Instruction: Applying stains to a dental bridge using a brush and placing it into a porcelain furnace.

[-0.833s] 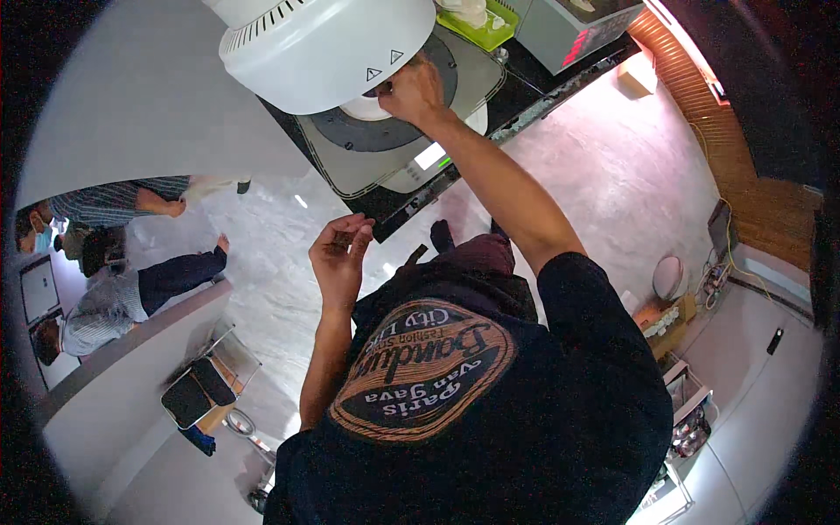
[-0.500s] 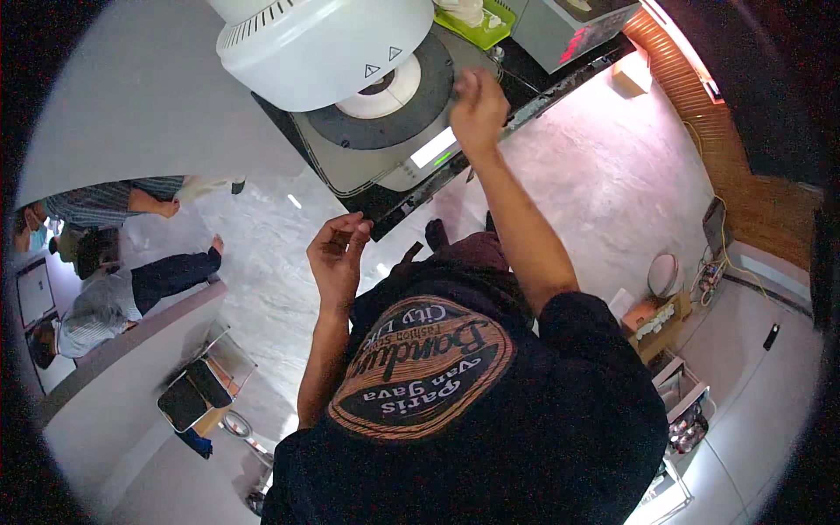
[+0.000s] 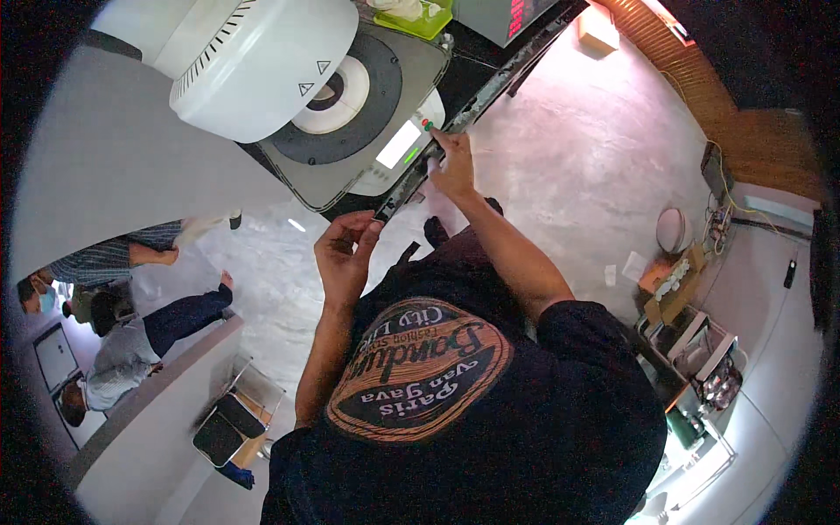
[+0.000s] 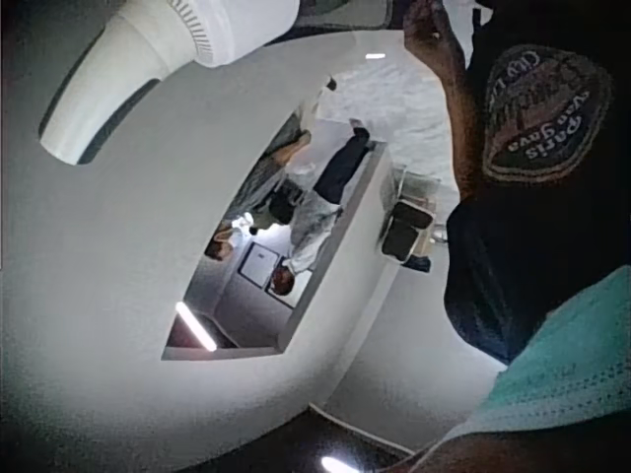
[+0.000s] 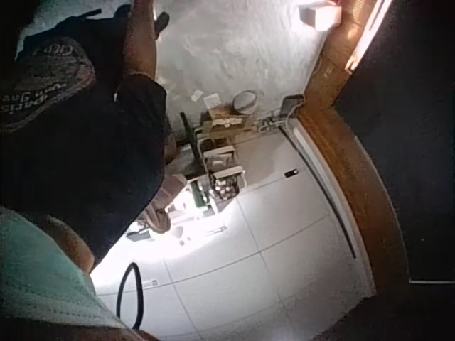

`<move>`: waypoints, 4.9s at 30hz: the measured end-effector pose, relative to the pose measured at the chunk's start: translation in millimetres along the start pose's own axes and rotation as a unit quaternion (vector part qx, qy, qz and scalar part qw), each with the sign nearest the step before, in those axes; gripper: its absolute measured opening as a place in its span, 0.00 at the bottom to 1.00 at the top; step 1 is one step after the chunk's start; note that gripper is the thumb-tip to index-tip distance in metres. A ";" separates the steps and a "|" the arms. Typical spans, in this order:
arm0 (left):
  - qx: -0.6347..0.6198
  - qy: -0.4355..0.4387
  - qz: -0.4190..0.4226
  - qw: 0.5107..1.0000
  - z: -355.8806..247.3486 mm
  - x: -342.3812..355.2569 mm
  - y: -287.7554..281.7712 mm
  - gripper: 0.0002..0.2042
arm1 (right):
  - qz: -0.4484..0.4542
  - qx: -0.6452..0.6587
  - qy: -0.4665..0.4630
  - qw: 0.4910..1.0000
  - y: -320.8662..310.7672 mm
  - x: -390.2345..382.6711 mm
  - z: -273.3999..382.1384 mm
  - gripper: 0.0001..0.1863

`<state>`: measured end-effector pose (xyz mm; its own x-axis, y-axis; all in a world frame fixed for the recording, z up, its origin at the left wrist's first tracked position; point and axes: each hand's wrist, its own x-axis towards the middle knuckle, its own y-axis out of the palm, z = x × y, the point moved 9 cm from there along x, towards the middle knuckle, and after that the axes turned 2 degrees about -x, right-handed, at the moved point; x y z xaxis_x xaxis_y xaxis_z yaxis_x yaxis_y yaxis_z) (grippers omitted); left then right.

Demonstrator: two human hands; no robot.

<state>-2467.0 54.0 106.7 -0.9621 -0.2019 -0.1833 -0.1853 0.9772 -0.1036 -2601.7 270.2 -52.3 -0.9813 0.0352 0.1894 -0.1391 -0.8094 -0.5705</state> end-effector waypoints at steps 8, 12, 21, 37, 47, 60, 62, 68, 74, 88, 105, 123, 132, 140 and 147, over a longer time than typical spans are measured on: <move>0.016 -0.001 0.003 1.000 -1.3 -7.4 -0.7 0.08 | -0.018 -0.008 -0.023 1.000 -3.9 -5.6 8.3 0.32; 0.012 -0.006 0.018 1.000 -4.1 -10.6 3.5 0.08 | -0.035 0.089 0.063 0.993 -12.5 -15.9 -10.5 0.16; 0.002 -0.019 0.074 0.997 11.3 -9.2 36.6 0.08 | 0.015 0.076 0.081 0.994 -67.7 -70.1 -30.3 0.10; 0.252 0.338 0.218 0.880 -63.3 -0.3 206.7 0.24 | 0.193 0.510 0.252 0.799 -142.0 -93.3 78.2 0.17; 0.076 0.427 0.354 0.829 -124.1 -26.8 271.6 0.34 | 0.174 0.563 0.238 0.772 -173.9 -122.1 67.0 0.20; 0.065 0.203 0.496 0.842 -38.1 -46.6 240.9 0.19 | -0.348 0.568 0.319 0.675 -183.1 -273.6 18.5 0.09; 0.065 0.176 0.517 0.835 -21.7 -70.6 241.5 0.18 | -0.376 0.543 0.362 0.658 -184.3 -302.8 35.5 0.08; 0.008 0.185 0.662 0.727 -11.1 -181.3 240.9 0.13 | -0.412 0.498 0.354 0.675 -185.5 -364.3 97.0 0.13; -0.131 0.302 0.736 0.592 -33.9 -331.7 196.4 0.17 | -0.358 0.610 0.232 0.668 -138.0 -436.4 166.6 0.38; -0.119 0.224 0.860 0.443 58.4 -601.9 5.0 0.16 | -0.572 0.536 0.342 0.519 -25.4 -811.8 281.7 0.35; -0.053 0.226 0.892 0.388 75.1 -634.0 -15.6 0.08 | -0.634 0.506 0.276 0.515 -42.5 -840.1 267.1 0.16; 0.048 0.134 0.828 0.543 58.8 -411.8 194.7 0.21 | -0.572 0.538 0.333 0.522 -163.6 -624.9 128.9 0.11; 0.069 0.032 0.812 0.579 59.5 -307.2 283.7 0.16 | -0.544 0.498 0.369 0.566 -209.1 -542.2 86.3 0.10; 0.064 0.159 0.817 0.551 35.2 -307.4 298.7 0.12 | -0.545 0.487 0.383 0.564 -206.0 -533.2 83.9 0.09; 0.068 0.173 0.822 0.538 45.8 -322.5 260.4 0.09 | -0.547 0.498 0.369 0.563 -186.5 -534.0 93.4 0.09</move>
<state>-2195.9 370.6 94.0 0.2131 0.9756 0.0529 0.9670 -0.2029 -0.1543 -2039.3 347.6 27.6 -0.2214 0.7688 -0.6000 -0.9305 0.0175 0.3658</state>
